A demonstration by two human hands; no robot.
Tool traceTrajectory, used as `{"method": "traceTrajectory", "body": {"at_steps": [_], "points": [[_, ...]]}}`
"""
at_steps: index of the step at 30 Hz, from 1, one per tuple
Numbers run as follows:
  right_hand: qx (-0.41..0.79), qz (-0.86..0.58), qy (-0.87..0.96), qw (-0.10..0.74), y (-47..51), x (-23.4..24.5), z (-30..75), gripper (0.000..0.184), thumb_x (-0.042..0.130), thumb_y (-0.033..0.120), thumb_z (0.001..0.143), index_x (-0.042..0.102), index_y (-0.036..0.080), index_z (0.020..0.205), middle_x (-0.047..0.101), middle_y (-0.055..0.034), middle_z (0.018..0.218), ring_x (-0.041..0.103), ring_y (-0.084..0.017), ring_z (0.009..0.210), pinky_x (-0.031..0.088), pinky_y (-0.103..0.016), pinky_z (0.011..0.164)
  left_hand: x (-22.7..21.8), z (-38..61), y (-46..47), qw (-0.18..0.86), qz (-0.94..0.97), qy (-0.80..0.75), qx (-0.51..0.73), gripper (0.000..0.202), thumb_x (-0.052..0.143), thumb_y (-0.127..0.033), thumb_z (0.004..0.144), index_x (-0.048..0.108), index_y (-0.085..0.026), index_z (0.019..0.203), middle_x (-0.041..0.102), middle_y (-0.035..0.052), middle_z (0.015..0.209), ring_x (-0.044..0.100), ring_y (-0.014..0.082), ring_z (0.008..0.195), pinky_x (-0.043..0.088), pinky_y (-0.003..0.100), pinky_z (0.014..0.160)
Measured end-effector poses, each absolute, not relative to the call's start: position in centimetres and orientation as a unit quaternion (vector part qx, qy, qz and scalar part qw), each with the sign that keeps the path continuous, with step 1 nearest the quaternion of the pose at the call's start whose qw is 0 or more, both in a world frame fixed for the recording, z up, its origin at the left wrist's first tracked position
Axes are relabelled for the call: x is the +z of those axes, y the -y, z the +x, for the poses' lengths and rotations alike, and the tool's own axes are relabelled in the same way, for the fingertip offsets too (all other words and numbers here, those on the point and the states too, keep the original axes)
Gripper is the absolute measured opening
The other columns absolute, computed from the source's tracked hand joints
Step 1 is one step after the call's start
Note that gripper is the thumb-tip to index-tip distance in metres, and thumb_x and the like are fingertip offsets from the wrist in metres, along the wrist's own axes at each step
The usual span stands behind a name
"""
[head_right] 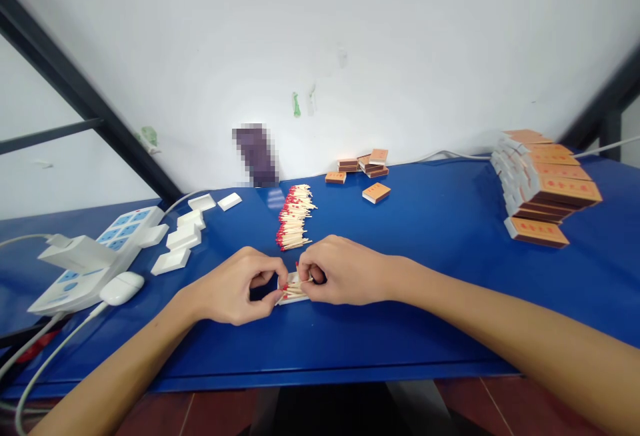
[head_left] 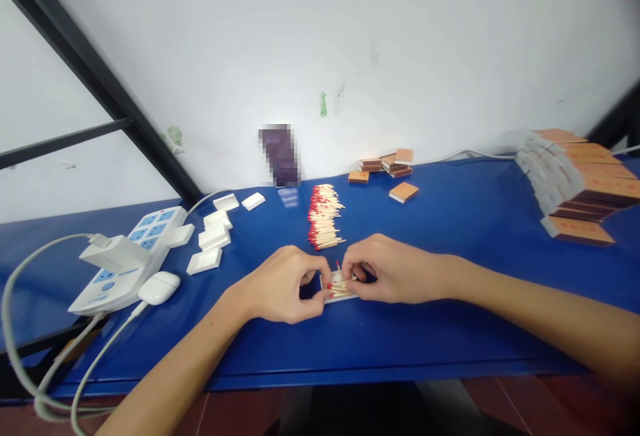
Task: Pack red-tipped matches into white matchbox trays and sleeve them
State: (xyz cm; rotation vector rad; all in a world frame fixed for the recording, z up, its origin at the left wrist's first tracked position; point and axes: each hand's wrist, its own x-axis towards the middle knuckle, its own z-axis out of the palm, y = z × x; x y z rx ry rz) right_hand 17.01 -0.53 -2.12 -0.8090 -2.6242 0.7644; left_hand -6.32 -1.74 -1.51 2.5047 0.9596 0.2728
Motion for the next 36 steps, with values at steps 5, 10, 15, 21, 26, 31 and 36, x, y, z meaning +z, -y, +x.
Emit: {"method": "traceTrajectory", "body": {"at_steps": [5, 10, 15, 21, 26, 31, 36], "points": [[0.272, -0.283, 0.908, 0.147, 0.5, -2.1, 17.0, 0.009, 0.061, 0.016, 0.081, 0.063, 0.018, 0.073, 0.057, 0.0051, 0.063, 0.048, -0.007, 0.055, 0.037, -0.020, 0.056, -1.2, -6.6, 1.9, 0.230, 0.904, -0.349, 0.089, 0.018, 0.056, -0.016, 0.072, 0.061, -0.022, 0.089, 0.041, -0.0080, 0.057, 0.039, 0.0083, 0.051, 0.037, 0.023, 0.060], [0.304, -0.294, 0.894, 0.149, 0.5, -2.3, 17.0, 0.009, 0.062, 0.021, 0.084, 0.068, 0.017, 0.077, 0.057, 0.0048, 0.060, 0.048, -0.007, 0.052, 0.038, -0.020, 0.053, -1.0, -6.7, 2.0, 0.245, 0.898, -0.358, 0.071, 0.032, 0.067, -0.025, 0.073, 0.057, -0.023, 0.103, 0.054, -0.0063, 0.071, 0.052, 0.0111, 0.064, 0.041, 0.026, 0.072], [0.334, -0.287, 0.885, 0.152, 0.4, -2.4, 16.9, 0.016, 0.063, 0.030, 0.087, 0.069, 0.017, 0.079, 0.058, 0.0044, 0.061, 0.049, -0.007, 0.052, 0.037, -0.019, 0.051, -1.3, -6.6, 1.6, 0.300, 0.893, -0.322, 0.095, 0.014, 0.065, -0.029, 0.082, 0.061, -0.021, 0.093, 0.044, -0.0073, 0.062, 0.042, 0.0077, 0.055, 0.036, 0.022, 0.057], [0.340, -0.290, 0.881, 0.157, 0.5, -2.4, 16.8, 0.019, 0.063, 0.030, 0.088, 0.068, 0.017, 0.075, 0.058, 0.0050, 0.058, 0.048, -0.006, 0.051, 0.036, -0.019, 0.051, -1.5, -6.4, 1.6, 0.310, 0.880, -0.326, 0.150, 0.014, 0.065, -0.032, 0.086, 0.065, -0.019, 0.091, 0.037, -0.0078, 0.058, 0.033, 0.0064, 0.052, 0.031, 0.021, 0.053], [0.319, -0.285, 0.889, 0.165, 0.3, -2.9, 16.8, 0.009, 0.064, 0.020, 0.083, 0.067, 0.017, 0.076, 0.056, 0.0059, 0.060, 0.049, -0.006, 0.052, 0.037, -0.019, 0.052, -1.3, -6.2, 1.6, 0.320, 0.886, -0.294, 0.164, 0.014, 0.062, -0.027, 0.088, 0.071, -0.017, 0.089, 0.050, -0.0040, 0.063, 0.039, 0.0064, 0.055, 0.033, 0.020, 0.053], [0.306, -0.283, 0.893, 0.170, 0.4, -3.2, 16.8, 0.009, 0.064, 0.020, 0.083, 0.065, 0.018, 0.074, 0.056, 0.0064, 0.060, 0.049, -0.006, 0.052, 0.037, -0.018, 0.052, -1.1, -6.1, 1.6, 0.321, 0.887, -0.287, 0.164, 0.013, 0.063, -0.024, 0.087, 0.072, -0.017, 0.090, 0.059, -0.0018, 0.069, 0.041, 0.0064, 0.056, 0.035, 0.020, 0.053], [0.301, -0.280, 0.893, 0.182, 0.7, -2.8, 16.9, 0.009, 0.064, 0.023, 0.083, 0.065, 0.018, 0.076, 0.053, 0.0073, 0.057, 0.047, -0.005, 0.050, 0.036, -0.019, 0.051, -1.3, -6.2, 1.6, 0.313, 0.885, -0.304, 0.161, 0.014, 0.065, -0.030, 0.085, 0.070, -0.017, 0.086, 0.058, -0.0024, 0.069, 0.043, 0.0070, 0.057, 0.035, 0.021, 0.053]]}}
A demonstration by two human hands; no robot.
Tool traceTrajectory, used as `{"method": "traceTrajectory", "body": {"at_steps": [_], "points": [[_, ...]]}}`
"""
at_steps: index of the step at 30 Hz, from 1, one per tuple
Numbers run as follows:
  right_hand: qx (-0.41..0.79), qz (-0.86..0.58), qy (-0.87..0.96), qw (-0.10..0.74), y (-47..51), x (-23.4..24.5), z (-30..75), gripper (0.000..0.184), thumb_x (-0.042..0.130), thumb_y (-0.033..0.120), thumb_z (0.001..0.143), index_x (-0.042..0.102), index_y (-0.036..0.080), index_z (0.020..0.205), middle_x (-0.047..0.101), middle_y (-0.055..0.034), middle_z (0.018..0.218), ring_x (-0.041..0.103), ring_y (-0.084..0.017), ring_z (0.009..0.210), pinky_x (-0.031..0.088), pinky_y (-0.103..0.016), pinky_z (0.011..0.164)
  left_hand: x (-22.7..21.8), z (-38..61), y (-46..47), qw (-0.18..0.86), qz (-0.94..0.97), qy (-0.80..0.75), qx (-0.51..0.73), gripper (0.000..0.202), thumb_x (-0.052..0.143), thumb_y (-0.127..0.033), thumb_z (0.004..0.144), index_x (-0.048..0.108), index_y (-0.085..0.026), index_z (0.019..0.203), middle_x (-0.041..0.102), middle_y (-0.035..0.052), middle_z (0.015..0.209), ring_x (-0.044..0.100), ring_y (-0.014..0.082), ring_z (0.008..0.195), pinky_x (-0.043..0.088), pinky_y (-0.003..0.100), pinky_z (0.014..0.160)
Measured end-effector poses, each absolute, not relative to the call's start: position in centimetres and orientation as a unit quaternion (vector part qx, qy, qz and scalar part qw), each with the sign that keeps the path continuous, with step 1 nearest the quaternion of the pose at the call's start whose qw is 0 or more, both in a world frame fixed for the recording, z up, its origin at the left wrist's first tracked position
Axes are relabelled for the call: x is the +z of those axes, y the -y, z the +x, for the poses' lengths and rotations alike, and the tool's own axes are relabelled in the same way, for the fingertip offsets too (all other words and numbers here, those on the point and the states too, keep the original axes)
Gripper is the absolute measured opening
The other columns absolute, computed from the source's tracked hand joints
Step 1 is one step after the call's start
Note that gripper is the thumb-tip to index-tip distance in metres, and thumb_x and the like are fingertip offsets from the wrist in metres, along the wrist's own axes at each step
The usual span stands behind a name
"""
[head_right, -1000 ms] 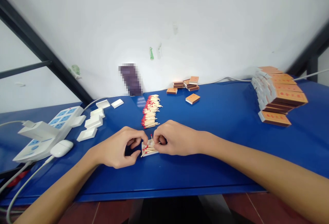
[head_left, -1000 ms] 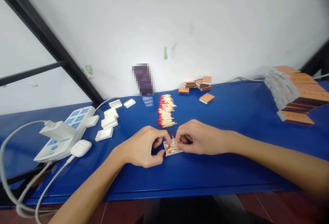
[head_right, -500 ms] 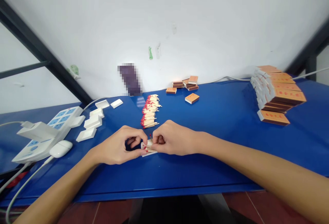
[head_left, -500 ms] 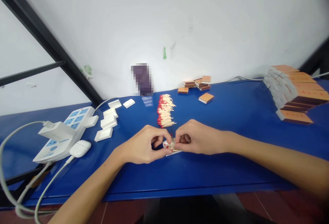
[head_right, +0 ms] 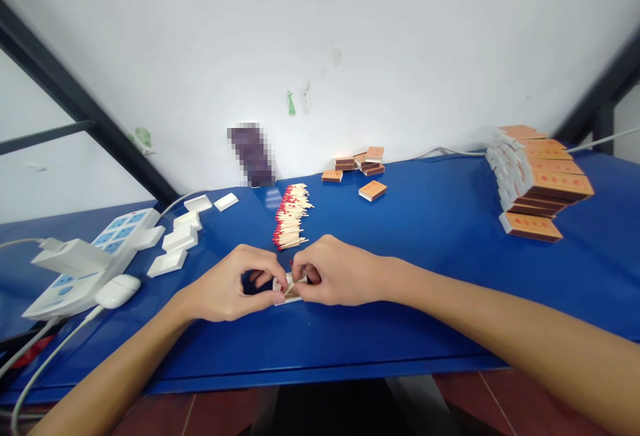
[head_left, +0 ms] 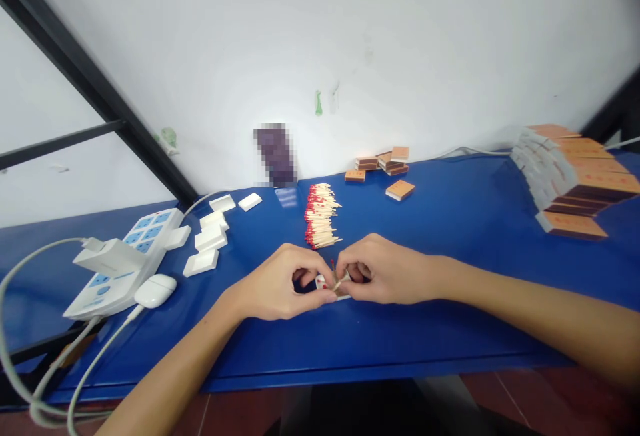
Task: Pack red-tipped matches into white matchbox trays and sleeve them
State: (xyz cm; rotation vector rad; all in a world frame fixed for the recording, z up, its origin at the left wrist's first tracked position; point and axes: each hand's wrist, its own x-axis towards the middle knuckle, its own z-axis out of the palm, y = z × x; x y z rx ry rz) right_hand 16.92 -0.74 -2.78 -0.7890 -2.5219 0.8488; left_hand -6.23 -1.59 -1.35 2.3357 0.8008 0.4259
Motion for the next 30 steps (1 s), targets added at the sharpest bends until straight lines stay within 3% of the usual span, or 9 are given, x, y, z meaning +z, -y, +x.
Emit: {"method": "traceTrajectory", "body": {"at_steps": [4, 9, 17, 20, 24, 30], "points": [[0.308, -0.285, 0.880, 0.224, 0.8, -2.2, 17.0, 0.008, 0.060, 0.021, 0.085, 0.062, 0.017, 0.078, 0.049, 0.0076, 0.055, 0.043, -0.006, 0.048, 0.035, -0.019, 0.051, -1.7, -6.3, 1.5, 0.285, 0.891, -0.314, 0.164, 0.008, 0.064, -0.026, 0.084, 0.066, -0.018, 0.085, 0.045, -0.0053, 0.063, 0.038, 0.0072, 0.056, 0.034, 0.022, 0.054], [0.289, -0.309, 0.867, 0.264, 0.5, -2.8, 16.5, 0.010, 0.056, 0.016, 0.086, 0.066, 0.016, 0.087, 0.049, 0.0068, 0.057, 0.043, -0.007, 0.051, 0.033, -0.021, 0.053, -1.8, -6.2, 1.4, 0.258, 0.897, -0.322, 0.159, 0.011, 0.059, -0.027, 0.087, 0.061, -0.019, 0.080, 0.043, -0.0048, 0.066, 0.040, 0.0081, 0.058, 0.034, 0.023, 0.055], [0.308, -0.357, 0.842, 0.264, 0.4, -3.6, 15.4, 0.012, 0.063, 0.025, 0.085, 0.072, 0.018, 0.082, 0.047, 0.0057, 0.059, 0.040, -0.008, 0.053, 0.030, -0.023, 0.052, -1.9, -6.7, 1.1, 0.162, 0.927, -0.308, 0.139, 0.039, 0.074, -0.049, 0.073, 0.055, -0.019, 0.088, 0.058, 0.0007, 0.084, 0.052, 0.0159, 0.075, 0.041, 0.030, 0.071], [0.371, -0.356, 0.807, 0.290, 0.4, -3.5, 15.6, 0.012, 0.064, 0.025, 0.084, 0.072, 0.017, 0.082, 0.049, 0.0048, 0.061, 0.040, -0.008, 0.055, 0.032, -0.022, 0.052, -2.0, -6.8, 0.9, 0.159, 0.932, -0.291, 0.145, 0.032, 0.070, -0.043, 0.079, 0.058, -0.019, 0.096, 0.063, 0.0032, 0.093, 0.056, 0.0182, 0.084, 0.043, 0.031, 0.077], [0.446, -0.353, 0.764, 0.305, 0.3, -3.4, 15.9, 0.014, 0.063, 0.028, 0.085, 0.068, 0.016, 0.080, 0.053, 0.0038, 0.063, 0.042, -0.008, 0.055, 0.034, -0.022, 0.052, -2.2, -6.8, 0.9, 0.173, 0.930, -0.291, 0.146, 0.022, 0.067, -0.038, 0.084, 0.061, -0.019, 0.094, 0.066, 0.0023, 0.089, 0.058, 0.0167, 0.080, 0.044, 0.030, 0.076], [0.454, -0.353, 0.741, 0.346, 0.5, -3.2, 15.9, 0.018, 0.062, 0.030, 0.086, 0.071, 0.014, 0.091, 0.064, -0.0009, 0.072, 0.053, -0.011, 0.063, 0.044, -0.024, 0.058, -2.2, -6.8, 1.0, 0.155, 0.932, -0.297, 0.136, 0.025, 0.065, -0.039, 0.086, 0.068, -0.020, 0.101, 0.066, 0.0047, 0.097, 0.061, 0.0187, 0.088, 0.047, 0.031, 0.081]]}}
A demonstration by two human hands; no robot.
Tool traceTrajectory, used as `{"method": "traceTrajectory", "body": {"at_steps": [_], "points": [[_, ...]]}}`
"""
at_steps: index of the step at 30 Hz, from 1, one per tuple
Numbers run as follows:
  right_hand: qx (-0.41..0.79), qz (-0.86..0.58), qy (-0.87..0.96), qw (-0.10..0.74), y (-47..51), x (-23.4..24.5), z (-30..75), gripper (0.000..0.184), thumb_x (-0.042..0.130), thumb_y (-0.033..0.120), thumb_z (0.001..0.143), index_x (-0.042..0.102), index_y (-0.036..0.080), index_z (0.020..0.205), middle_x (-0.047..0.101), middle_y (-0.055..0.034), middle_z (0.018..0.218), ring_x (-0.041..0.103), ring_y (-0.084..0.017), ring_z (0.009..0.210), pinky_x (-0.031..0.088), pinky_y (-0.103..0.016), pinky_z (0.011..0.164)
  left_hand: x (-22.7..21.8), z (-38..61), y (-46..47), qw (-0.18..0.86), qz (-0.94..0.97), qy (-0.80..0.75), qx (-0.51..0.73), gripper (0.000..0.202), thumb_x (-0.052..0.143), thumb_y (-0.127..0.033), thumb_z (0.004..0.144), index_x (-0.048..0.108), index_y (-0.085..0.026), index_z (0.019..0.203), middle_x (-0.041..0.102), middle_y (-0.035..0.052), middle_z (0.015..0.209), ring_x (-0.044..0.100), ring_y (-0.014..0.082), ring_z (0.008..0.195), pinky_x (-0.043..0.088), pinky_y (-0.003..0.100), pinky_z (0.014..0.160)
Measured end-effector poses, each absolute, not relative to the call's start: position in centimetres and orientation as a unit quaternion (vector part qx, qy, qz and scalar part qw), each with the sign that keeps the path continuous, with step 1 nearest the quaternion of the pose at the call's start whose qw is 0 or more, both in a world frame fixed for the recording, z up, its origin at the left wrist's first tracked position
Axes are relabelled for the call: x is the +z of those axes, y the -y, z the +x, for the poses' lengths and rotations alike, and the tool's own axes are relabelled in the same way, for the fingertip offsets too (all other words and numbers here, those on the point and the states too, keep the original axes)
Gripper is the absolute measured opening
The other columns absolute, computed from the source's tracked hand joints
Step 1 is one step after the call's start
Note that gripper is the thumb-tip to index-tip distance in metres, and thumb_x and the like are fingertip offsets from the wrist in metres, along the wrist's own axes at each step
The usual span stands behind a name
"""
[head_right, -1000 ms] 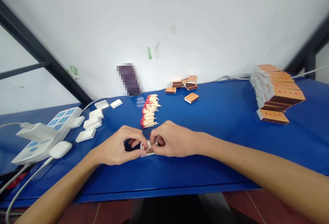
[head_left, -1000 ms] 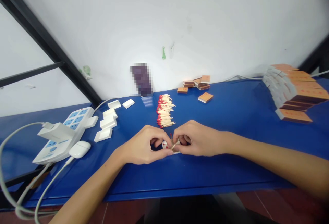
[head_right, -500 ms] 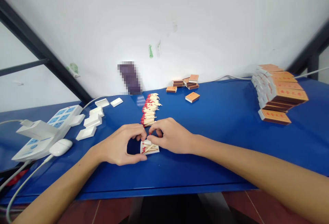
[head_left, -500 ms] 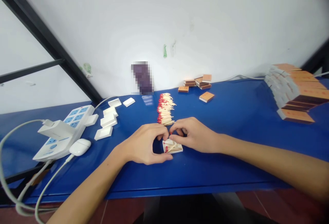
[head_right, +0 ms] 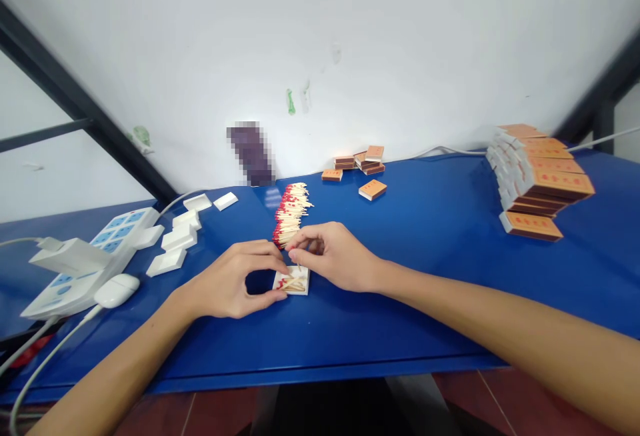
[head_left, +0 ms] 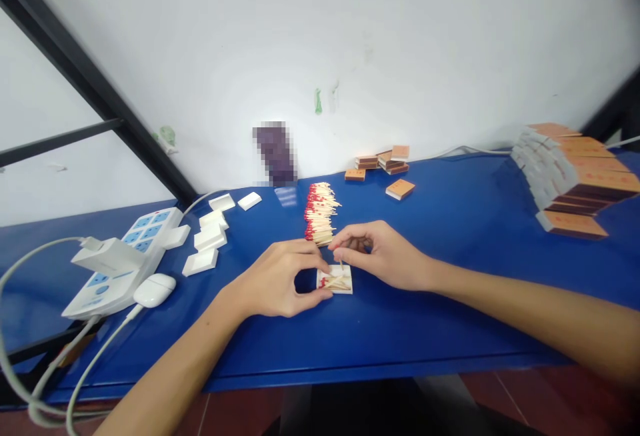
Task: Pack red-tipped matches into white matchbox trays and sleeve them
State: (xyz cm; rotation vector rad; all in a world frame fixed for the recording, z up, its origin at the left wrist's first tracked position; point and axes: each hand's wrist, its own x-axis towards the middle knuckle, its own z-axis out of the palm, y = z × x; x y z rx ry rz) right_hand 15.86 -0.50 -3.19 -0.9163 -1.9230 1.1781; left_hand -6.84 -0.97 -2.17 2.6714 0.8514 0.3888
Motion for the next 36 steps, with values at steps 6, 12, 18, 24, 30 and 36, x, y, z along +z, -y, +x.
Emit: {"method": "traceTrajectory", "body": {"at_steps": [6, 12, 18, 24, 30, 36], "points": [[0.367, -0.315, 0.823, 0.298, 0.75, -3.92, 15.95, 0.023, 0.063, 0.022, 0.085, 0.068, 0.019, 0.107, 0.069, 0.0009, 0.079, 0.055, -0.009, 0.062, 0.043, -0.022, 0.059, -2.25, -6.86, 0.91, 0.133, 0.932, -0.311, 0.128, 0.026, 0.065, -0.041, 0.086, 0.070, -0.019, 0.099, 0.065, 0.0058, 0.095, 0.061, 0.0195, 0.087, 0.048, 0.031, 0.079], [0.309, -0.303, 0.855, 0.285, 0.76, -4.13, 16.06, 0.008, 0.064, 0.023, 0.085, 0.068, 0.019, 0.091, 0.066, 0.0023, 0.071, 0.055, -0.009, 0.059, 0.041, -0.021, 0.057, -2.24, -6.83, 0.93, 0.156, 0.926, -0.318, 0.133, 0.023, 0.067, -0.041, 0.085, 0.068, -0.020, 0.095, 0.064, 0.0036, 0.092, 0.059, 0.0176, 0.085, 0.047, 0.029, 0.078], [0.245, -0.281, 0.891, 0.258, 0.88, -3.65, 16.07, 0.012, 0.063, 0.023, 0.087, 0.073, 0.020, 0.093, 0.070, -0.0005, 0.078, 0.059, -0.011, 0.067, 0.042, -0.023, 0.062, -2.06, -6.68, 0.87, 0.181, 0.919, -0.326, 0.130, 0.019, 0.067, -0.038, 0.085, 0.067, -0.020, 0.090, 0.063, 0.0029, 0.092, 0.059, 0.0173, 0.086, 0.047, 0.029, 0.080], [0.274, -0.299, 0.873, 0.272, 0.98, -3.73, 15.99, 0.009, 0.063, 0.025, 0.087, 0.070, 0.020, 0.087, 0.069, 0.0009, 0.075, 0.059, -0.010, 0.063, 0.043, -0.021, 0.059, -2.05, -6.74, 0.95, 0.158, 0.925, -0.321, 0.130, 0.021, 0.066, -0.038, 0.085, 0.069, -0.019, 0.092, 0.064, 0.0042, 0.091, 0.060, 0.0177, 0.084, 0.048, 0.029, 0.078], [0.276, -0.274, 0.881, 0.271, 1.10, -3.68, 16.06, 0.012, 0.064, 0.028, 0.087, 0.068, 0.019, 0.080, 0.067, 0.0005, 0.071, 0.058, -0.011, 0.063, 0.042, -0.022, 0.059, -2.06, -6.79, 0.99, 0.144, 0.929, -0.315, 0.132, 0.022, 0.065, -0.039, 0.086, 0.070, -0.020, 0.094, 0.064, 0.0046, 0.092, 0.060, 0.0179, 0.085, 0.047, 0.030, 0.079], [0.290, -0.277, 0.868, 0.292, 1.04, -3.73, 16.10, 0.020, 0.058, 0.033, 0.092, 0.070, 0.018, 0.084, 0.068, -0.0013, 0.074, 0.058, -0.011, 0.063, 0.042, -0.023, 0.058, -2.12, -6.81, 1.04, 0.152, 0.925, -0.320, 0.136, 0.019, 0.067, -0.037, 0.084, 0.069, -0.020, 0.091, 0.064, 0.0044, 0.092, 0.060, 0.0183, 0.086, 0.048, 0.030, 0.079]]}}
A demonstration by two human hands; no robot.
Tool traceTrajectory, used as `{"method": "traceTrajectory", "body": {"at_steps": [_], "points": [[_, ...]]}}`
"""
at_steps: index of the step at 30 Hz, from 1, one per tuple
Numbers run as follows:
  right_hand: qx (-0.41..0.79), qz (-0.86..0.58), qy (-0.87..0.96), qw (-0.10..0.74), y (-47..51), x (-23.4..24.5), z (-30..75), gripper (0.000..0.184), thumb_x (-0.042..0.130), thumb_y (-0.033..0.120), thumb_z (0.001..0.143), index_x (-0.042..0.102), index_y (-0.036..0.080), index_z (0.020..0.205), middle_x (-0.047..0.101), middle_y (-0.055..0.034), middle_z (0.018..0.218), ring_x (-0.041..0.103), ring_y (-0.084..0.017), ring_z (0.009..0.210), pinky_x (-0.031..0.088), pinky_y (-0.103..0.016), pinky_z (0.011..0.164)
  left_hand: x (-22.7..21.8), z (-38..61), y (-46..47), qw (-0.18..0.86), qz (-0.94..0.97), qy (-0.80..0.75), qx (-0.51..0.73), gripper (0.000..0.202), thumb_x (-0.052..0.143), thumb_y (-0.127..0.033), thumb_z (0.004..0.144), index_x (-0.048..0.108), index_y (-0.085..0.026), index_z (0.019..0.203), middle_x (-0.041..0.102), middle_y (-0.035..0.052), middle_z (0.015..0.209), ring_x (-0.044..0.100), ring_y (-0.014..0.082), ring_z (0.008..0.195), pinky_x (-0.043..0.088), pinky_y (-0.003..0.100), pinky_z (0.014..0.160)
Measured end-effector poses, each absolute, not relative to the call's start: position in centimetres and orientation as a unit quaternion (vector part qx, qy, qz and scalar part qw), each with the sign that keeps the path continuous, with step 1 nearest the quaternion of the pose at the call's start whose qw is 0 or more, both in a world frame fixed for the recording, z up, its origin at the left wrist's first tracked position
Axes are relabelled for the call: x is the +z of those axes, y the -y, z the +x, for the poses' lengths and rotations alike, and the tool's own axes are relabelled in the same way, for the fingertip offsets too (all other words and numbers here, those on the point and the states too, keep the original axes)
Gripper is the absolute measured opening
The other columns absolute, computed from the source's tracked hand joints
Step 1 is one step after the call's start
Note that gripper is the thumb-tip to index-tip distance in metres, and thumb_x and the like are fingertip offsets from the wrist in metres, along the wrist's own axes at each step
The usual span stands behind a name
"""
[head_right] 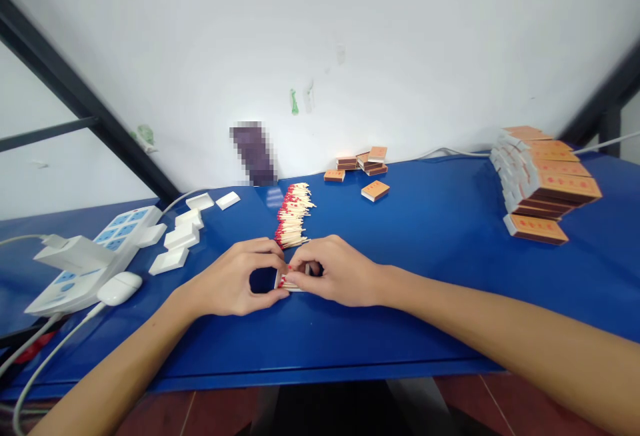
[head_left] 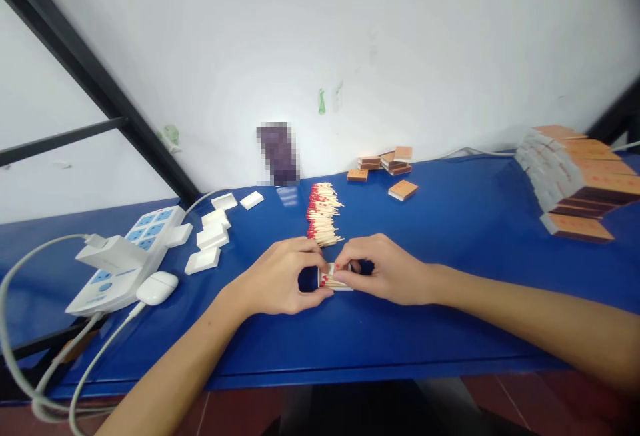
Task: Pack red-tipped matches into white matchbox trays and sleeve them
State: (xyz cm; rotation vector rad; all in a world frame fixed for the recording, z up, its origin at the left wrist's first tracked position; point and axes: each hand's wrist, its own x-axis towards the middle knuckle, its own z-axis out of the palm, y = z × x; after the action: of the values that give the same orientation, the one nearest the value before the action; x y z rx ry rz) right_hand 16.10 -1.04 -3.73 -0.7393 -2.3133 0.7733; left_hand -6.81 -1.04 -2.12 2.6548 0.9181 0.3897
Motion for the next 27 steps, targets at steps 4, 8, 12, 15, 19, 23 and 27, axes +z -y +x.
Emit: {"method": "traceTrajectory", "body": {"at_steps": [4, 8, 12, 15, 19, 23, 27], "points": [[0.293, -0.284, 0.861, 0.304, 0.83, -4.00, 15.95, 0.016, 0.061, 0.030, 0.090, 0.072, 0.018, 0.089, 0.066, 0.0003, 0.070, 0.055, -0.010, 0.061, 0.041, -0.021, 0.056, -2.03, -6.68, 1.06, 0.178, 0.921, -0.316, 0.141, 0.015, 0.068, -0.034, 0.083, 0.068, -0.020, 0.089, 0.063, 0.0039, 0.096, 0.060, 0.0180, 0.089, 0.048, 0.030, 0.083], [0.281, -0.264, 0.875, 0.293, 0.76, -4.05, 16.04, 0.015, 0.065, 0.032, 0.088, 0.073, 0.021, 0.094, 0.068, 0.0003, 0.076, 0.058, -0.011, 0.063, 0.043, -0.022, 0.061, -1.94, -6.56, 1.06, 0.195, 0.917, -0.321, 0.139, 0.016, 0.068, -0.034, 0.084, 0.068, -0.020, 0.090, 0.062, 0.0036, 0.097, 0.059, 0.0183, 0.091, 0.048, 0.030, 0.085], [0.265, -0.254, 0.884, 0.290, 0.89, -3.85, 16.25, 0.014, 0.062, 0.029, 0.089, 0.072, 0.020, 0.094, 0.066, 0.0005, 0.075, 0.057, -0.010, 0.065, 0.043, -0.022, 0.063, -1.97, -6.52, 1.02, 0.204, 0.911, -0.331, 0.136, 0.015, 0.068, -0.035, 0.085, 0.067, -0.021, 0.090, 0.061, 0.0027, 0.097, 0.058, 0.0180, 0.092, 0.047, 0.030, 0.085], [0.216, -0.257, 0.897, 0.286, 0.94, -3.81, 16.46, 0.018, 0.054, 0.023, 0.092, 0.070, 0.018, 0.087, 0.063, -0.0023, 0.081, 0.056, -0.011, 0.069, 0.041, -0.024, 0.065, -2.00, -6.49, 0.98, 0.209, 0.909, -0.334, 0.138, 0.013, 0.068, -0.033, 0.085, 0.066, -0.021, 0.091, 0.061, 0.0020, 0.099, 0.058, 0.0173, 0.092, 0.047, 0.030, 0.085], [0.132, -0.266, 0.920, 0.255, 0.74, -4.05, 16.69, 0.016, 0.055, 0.022, 0.088, 0.067, 0.017, 0.079, 0.062, -0.0055, 0.093, 0.056, -0.014, 0.075, 0.040, -0.031, 0.073, -2.11, -6.59, 0.87, 0.183, 0.913, -0.334, 0.143, 0.017, 0.066, -0.035, 0.087, 0.066, -0.021, 0.096, 0.061, 0.0031, 0.101, 0.059, 0.0176, 0.092, 0.047, 0.030, 0.084], [0.133, -0.279, 0.924, 0.224, 0.49, -4.21, 16.70, 0.016, 0.054, 0.022, 0.088, 0.065, 0.017, 0.077, 0.063, -0.0051, 0.087, 0.056, -0.016, 0.078, 0.039, -0.034, 0.078, -2.29, -6.80, 0.69, 0.140, 0.921, -0.335, 0.143, 0.025, 0.066, -0.040, 0.087, 0.066, -0.019, 0.101, 0.064, 0.0046, 0.100, 0.060, 0.0197, 0.092, 0.047, 0.032, 0.084], [0.130, -0.293, 0.918, 0.233, 0.38, -4.22, 16.59, 0.014, 0.054, 0.022, 0.089, 0.064, 0.017, 0.081, 0.063, -0.0044, 0.084, 0.055, -0.017, 0.078, 0.039, -0.033, 0.076, -2.33, -6.82, 0.59, 0.117, 0.927, -0.335, 0.126, 0.022, 0.063, -0.040, 0.088, 0.067, -0.020, 0.098, 0.064, 0.0046, 0.099, 0.060, 0.0203, 0.091, 0.048, 0.033, 0.084]]}}
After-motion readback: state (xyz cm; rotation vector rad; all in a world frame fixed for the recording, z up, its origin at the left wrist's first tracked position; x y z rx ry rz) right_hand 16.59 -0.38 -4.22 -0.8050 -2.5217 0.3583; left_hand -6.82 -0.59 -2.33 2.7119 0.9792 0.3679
